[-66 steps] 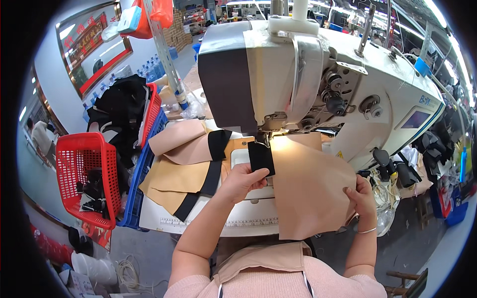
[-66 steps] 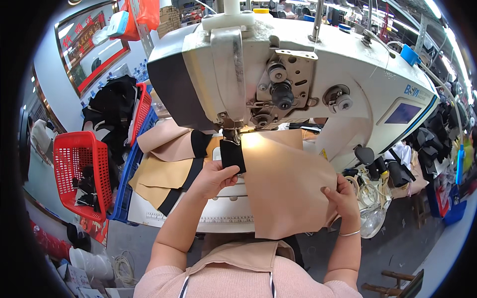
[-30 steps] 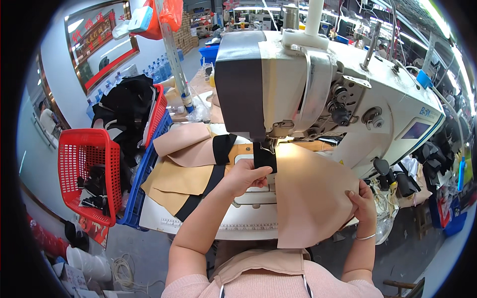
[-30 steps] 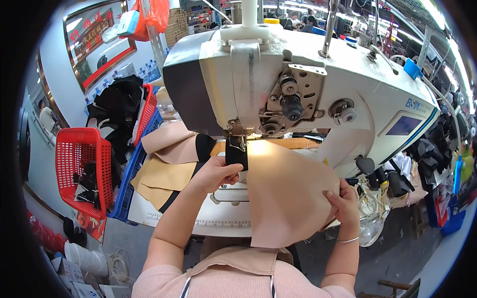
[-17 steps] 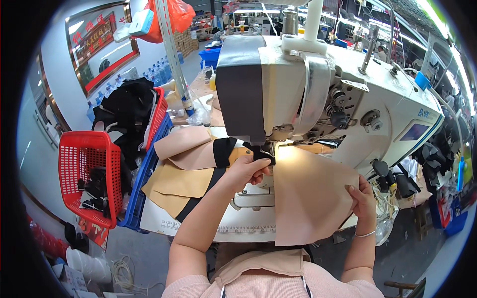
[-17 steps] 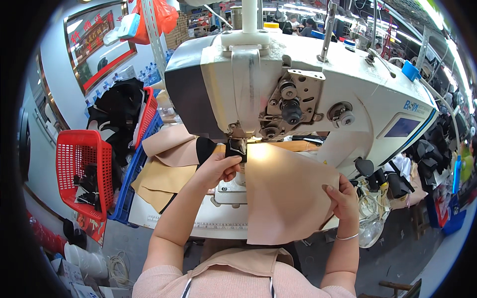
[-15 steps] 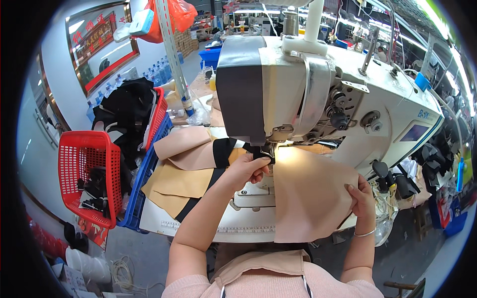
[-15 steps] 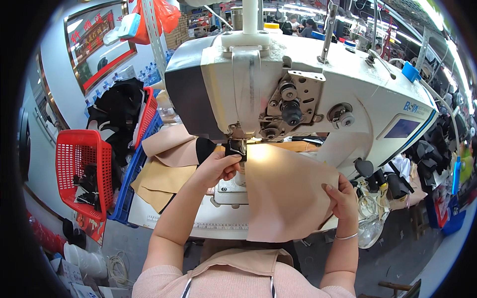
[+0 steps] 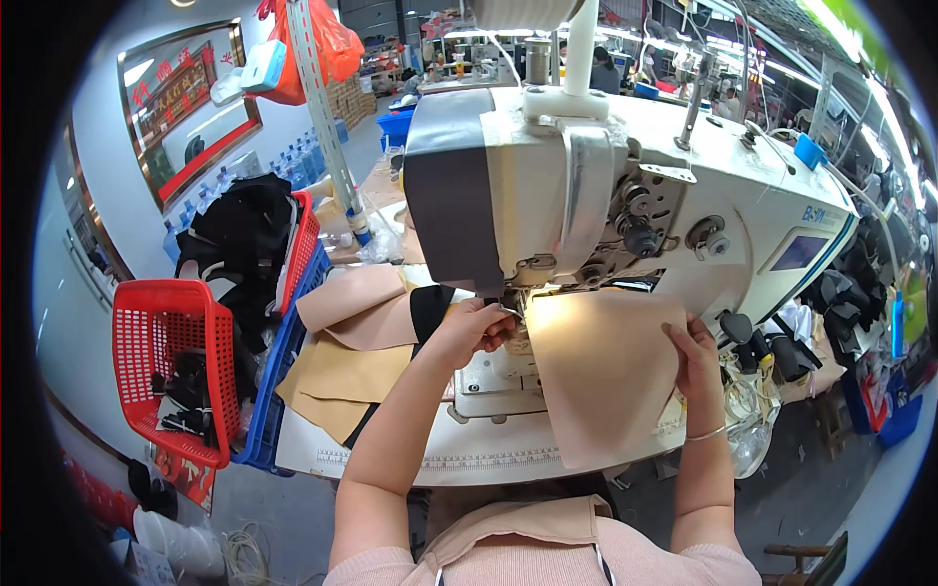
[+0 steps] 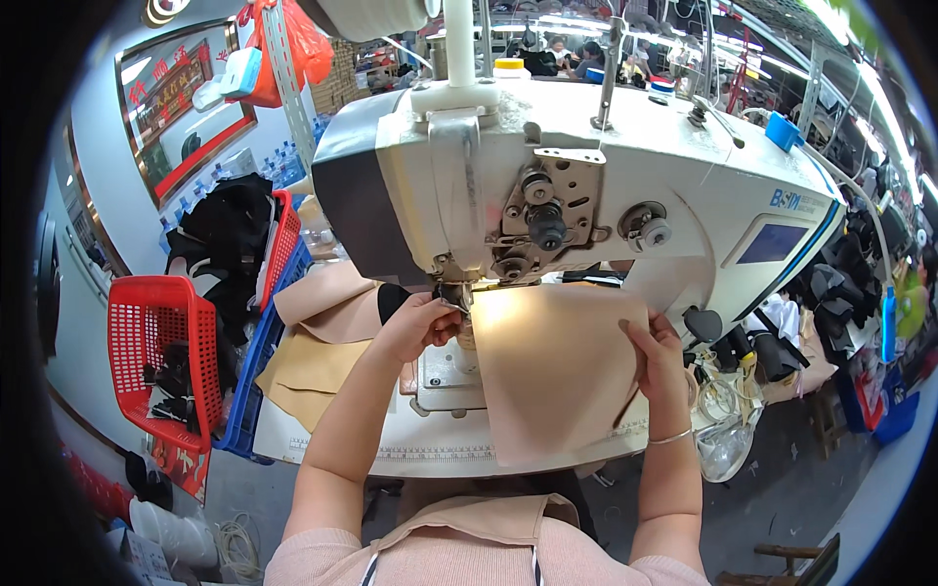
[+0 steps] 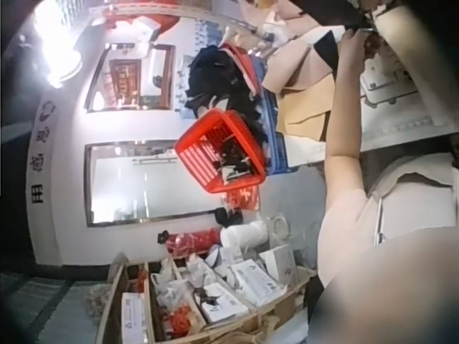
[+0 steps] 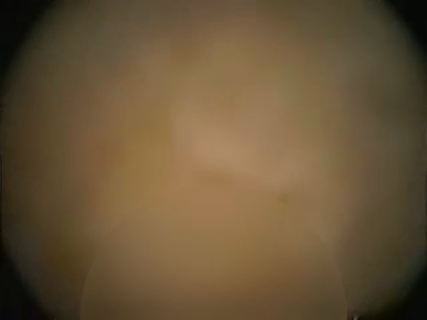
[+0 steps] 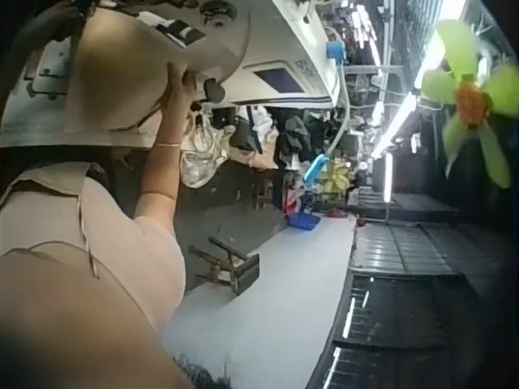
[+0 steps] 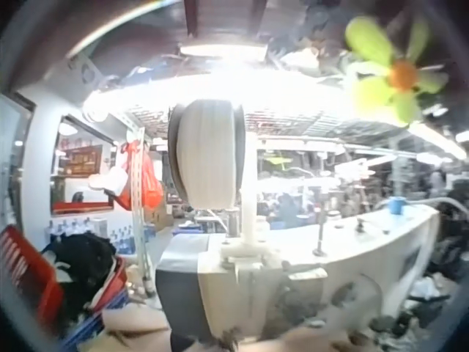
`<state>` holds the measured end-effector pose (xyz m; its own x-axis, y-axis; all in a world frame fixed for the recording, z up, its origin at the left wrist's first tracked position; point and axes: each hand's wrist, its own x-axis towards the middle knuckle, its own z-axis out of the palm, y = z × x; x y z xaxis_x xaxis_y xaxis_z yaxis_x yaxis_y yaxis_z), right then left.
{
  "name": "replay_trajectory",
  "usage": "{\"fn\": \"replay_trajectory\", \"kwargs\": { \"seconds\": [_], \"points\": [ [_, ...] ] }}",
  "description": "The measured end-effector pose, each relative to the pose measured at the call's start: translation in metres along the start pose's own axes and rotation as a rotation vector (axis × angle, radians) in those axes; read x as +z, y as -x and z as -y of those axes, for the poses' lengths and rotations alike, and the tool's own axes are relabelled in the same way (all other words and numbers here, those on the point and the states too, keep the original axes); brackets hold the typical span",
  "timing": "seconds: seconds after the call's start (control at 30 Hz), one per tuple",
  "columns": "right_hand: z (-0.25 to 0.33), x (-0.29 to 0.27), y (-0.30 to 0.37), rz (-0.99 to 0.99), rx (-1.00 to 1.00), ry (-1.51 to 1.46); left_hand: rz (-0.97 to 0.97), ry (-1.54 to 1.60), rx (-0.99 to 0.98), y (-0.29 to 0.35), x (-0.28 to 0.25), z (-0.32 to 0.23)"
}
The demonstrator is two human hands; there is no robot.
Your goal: Cutting material and stitching shoe components together using an industrial sewing machine.
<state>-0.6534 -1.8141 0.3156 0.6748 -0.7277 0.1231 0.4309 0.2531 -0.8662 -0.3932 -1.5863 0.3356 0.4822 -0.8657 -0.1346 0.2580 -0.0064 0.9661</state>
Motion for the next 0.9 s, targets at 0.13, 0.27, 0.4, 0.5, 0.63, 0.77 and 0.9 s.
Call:
{"fn": "replay_trajectory", "kwargs": {
  "seconds": [0.13, 0.27, 0.4, 0.5, 0.63, 0.77, 0.9],
  "points": [
    [-0.007, 0.000, -0.002, -0.023, -0.030, 0.033, -0.155, -0.008, 0.066, 0.000, 0.002, 0.004],
    [-0.011, 0.001, -0.004, -0.048, -0.016, 0.133, -0.174, 0.234, 0.070, -0.009, 0.001, 0.002],
    [-0.008, 0.004, -0.020, -0.030, -0.091, 0.340, -0.155, 0.278, -0.063, -0.027, 0.001, -0.002],
    [-0.003, 0.013, -0.043, -0.015, -0.180, 0.527, -0.048, 0.325, -0.070, -0.034, 0.000, -0.009],
    [-0.014, 0.043, -0.094, -0.143, -0.433, 1.137, -0.110, 0.328, 0.060, -0.036, 0.011, -0.017],
    [-0.034, 0.041, -0.113, -0.007, -0.423, 1.236, -0.162, 0.399, 0.206, -0.044, 0.022, -0.034],
    [-0.057, 0.013, -0.077, 0.031, -0.551, 1.107, -0.217, 0.455, 0.298, -0.057, 0.018, -0.047]
  ]
}}
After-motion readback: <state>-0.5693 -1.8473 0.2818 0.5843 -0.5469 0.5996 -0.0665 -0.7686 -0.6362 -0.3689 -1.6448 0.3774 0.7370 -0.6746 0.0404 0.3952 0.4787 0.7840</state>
